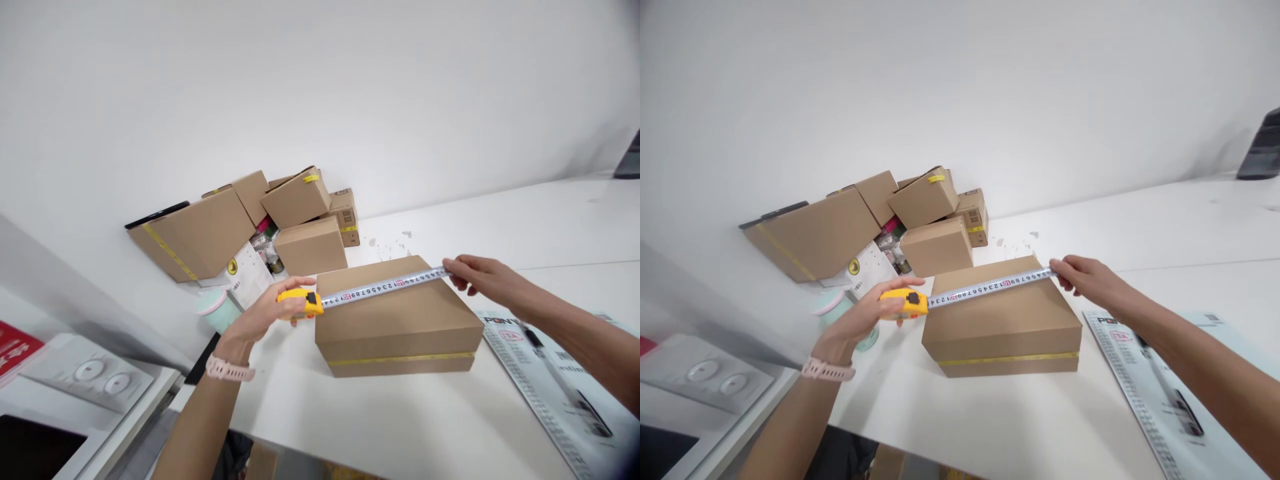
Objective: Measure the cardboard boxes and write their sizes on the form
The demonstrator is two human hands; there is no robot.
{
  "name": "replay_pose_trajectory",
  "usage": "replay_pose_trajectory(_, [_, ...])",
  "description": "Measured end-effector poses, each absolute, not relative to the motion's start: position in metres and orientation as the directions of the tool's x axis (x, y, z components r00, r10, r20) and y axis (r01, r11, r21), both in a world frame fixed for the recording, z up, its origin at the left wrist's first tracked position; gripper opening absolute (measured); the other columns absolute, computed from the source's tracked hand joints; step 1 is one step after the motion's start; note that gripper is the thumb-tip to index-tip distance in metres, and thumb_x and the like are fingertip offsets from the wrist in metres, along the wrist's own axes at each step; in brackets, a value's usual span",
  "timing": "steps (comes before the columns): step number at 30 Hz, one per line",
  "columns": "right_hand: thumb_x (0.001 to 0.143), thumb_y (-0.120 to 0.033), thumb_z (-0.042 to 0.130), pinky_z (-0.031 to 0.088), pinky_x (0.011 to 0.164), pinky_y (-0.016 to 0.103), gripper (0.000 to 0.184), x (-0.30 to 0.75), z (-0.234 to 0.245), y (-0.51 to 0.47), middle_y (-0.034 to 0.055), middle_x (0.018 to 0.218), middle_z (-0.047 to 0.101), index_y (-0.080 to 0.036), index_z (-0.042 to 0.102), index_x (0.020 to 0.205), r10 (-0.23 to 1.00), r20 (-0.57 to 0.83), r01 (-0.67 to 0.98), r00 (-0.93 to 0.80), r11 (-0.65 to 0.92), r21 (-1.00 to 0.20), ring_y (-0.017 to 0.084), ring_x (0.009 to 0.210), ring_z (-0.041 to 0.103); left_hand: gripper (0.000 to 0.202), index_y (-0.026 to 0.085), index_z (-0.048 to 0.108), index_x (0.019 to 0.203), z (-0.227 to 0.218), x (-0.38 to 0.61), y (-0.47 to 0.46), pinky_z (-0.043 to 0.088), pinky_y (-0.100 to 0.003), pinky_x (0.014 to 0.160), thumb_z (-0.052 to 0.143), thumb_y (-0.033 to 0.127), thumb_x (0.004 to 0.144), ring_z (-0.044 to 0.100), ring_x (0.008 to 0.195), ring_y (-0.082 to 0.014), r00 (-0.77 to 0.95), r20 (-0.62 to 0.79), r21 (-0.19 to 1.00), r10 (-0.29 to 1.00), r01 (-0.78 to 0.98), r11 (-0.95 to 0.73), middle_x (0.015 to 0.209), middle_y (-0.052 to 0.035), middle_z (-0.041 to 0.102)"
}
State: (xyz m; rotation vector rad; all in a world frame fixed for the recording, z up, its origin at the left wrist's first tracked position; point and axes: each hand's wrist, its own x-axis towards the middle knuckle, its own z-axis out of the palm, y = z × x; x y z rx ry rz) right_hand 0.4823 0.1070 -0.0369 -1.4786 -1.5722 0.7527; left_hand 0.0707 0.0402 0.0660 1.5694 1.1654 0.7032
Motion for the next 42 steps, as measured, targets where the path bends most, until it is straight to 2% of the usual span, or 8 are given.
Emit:
replay_pose_trajectory(4, [0.086,-0.075,0.054,0.051,0.075,0.038,0.054,0.469,-0.006,0.135,0.0064,0.086,0.067,-0.023,0.063,0.075,0.983,0.182,0.392,-0.025,0.177,-0.903,0.024,0.083,0.06,0.08,0.019,0.057,0.139,0.032,0.115,-0.022,0.058,-0.034,0.065,0.085,0.05,0.07,0.067,0.083,-0.0226,0.477,-0.281,0.956,0.833,0.065,0.285,0.102,-0.0094,0.07])
replay_pose_trajectory(8, [0.085,-0.075,0.055,0.048,0.07,0.035,0.054,0.433,0.009,0.162,0.0035,0.078,0.063,-0.023,0.057,0.073,0.951,0.139,0.518,-0.277,0.27,-0.812,0.022,0.076,0.058,0.074,0.023,0.064,0.122,-0.026,0.181,-0.066,0.059,-0.036,0.074,0.095,0.03,0.055,0.07,0.085,-0.0205,0.553,-0.324,0.819,0.768,-0.242,0.52,0.11,-0.0071,0.067])
replay_pose_trajectory(12, [0.089,-0.07,0.05,0.047,0.065,0.033,0.05,0.402,0.002,0.182,0.0046,0.078,0.065,-0.023,0.053,0.072,0.927,0.082,0.632,-0.365,0.312,-0.71,0.022,0.072,0.058,0.079,0.022,0.06,0.113,-0.049,0.236,-0.066,0.059,-0.038,0.073,0.1,0.035,0.046,0.069,0.077,-0.0178,0.485,-0.211,0.742,0.849,-0.486,0.462,0.102,-0.0026,0.065])
replay_pose_trajectory(17, [0.089,-0.058,0.053,0.043,0.066,0.035,0.04,0.392,-0.009,0.192,0.0072,0.075,0.066,-0.023,0.054,0.07,0.938,0.112,0.723,-0.329,0.327,-0.608,0.024,0.072,0.06,0.076,0.021,0.057,0.109,-0.042,0.251,-0.057,0.058,-0.04,0.072,0.098,0.048,0.051,0.07,0.073,-0.0188,0.436,-0.214,0.72,0.874,-0.534,0.443,0.102,-0.0029,0.065])
replay_pose_trajectory(25, [0.087,-0.058,0.056,0.041,0.063,0.031,0.039,0.397,-0.014,0.192,0.0031,0.071,0.064,-0.024,0.05,0.068,0.93,0.137,0.693,-0.342,0.348,-0.631,0.021,0.07,0.057,0.09,0.022,0.057,0.126,-0.068,0.26,-0.084,0.055,-0.035,0.066,0.092,0.021,0.044,0.069,0.063,-0.0202,0.356,-0.333,0.674,0.873,-0.558,0.485,0.088,-0.0008,0.071])
replay_pose_trajectory(30, [0.087,-0.052,0.058,0.039,0.063,0.031,0.038,0.397,-0.016,0.196,0.0019,0.068,0.06,-0.024,0.045,0.065,0.934,0.124,0.689,-0.335,0.333,-0.644,0.019,0.067,0.053,0.084,0.023,0.058,0.129,-0.053,0.256,-0.087,0.057,-0.036,0.075,0.086,0.014,0.05,0.07,0.078,-0.0212,0.378,-0.379,0.656,0.845,-0.534,0.533,0.094,-0.0023,0.072])
replay_pose_trajectory(36, [0.088,-0.052,0.059,0.041,0.064,0.032,0.039,0.394,-0.012,0.191,0.0026,0.068,0.061,-0.023,0.048,0.065,0.937,0.136,0.665,-0.321,0.326,-0.672,0.019,0.067,0.053,0.074,0.026,0.062,0.119,-0.047,0.256,-0.088,0.058,-0.043,0.082,0.094,0.03,0.053,0.072,0.08,-0.0229,0.409,-0.319,0.634,0.855,-0.578,0.513,0.102,-0.0023,0.069])
replay_pose_trajectory(42, [0.095,-0.061,0.05,0.053,0.085,0.036,0.044,0.413,-0.007,0.17,0.011,0.101,0.073,-0.021,0.064,0.088,0.947,0.32,0.295,-0.005,0.307,-0.905,0.024,0.093,0.066,0.058,0.023,0.069,0.106,-0.044,0.219,-0.092,0.059,-0.041,0.075,0.095,0.043,0.059,0.07,0.083,-0.0246,0.328,-0.265,0.739,0.907,-0.535,0.41,0.105,-0.0069,0.069])
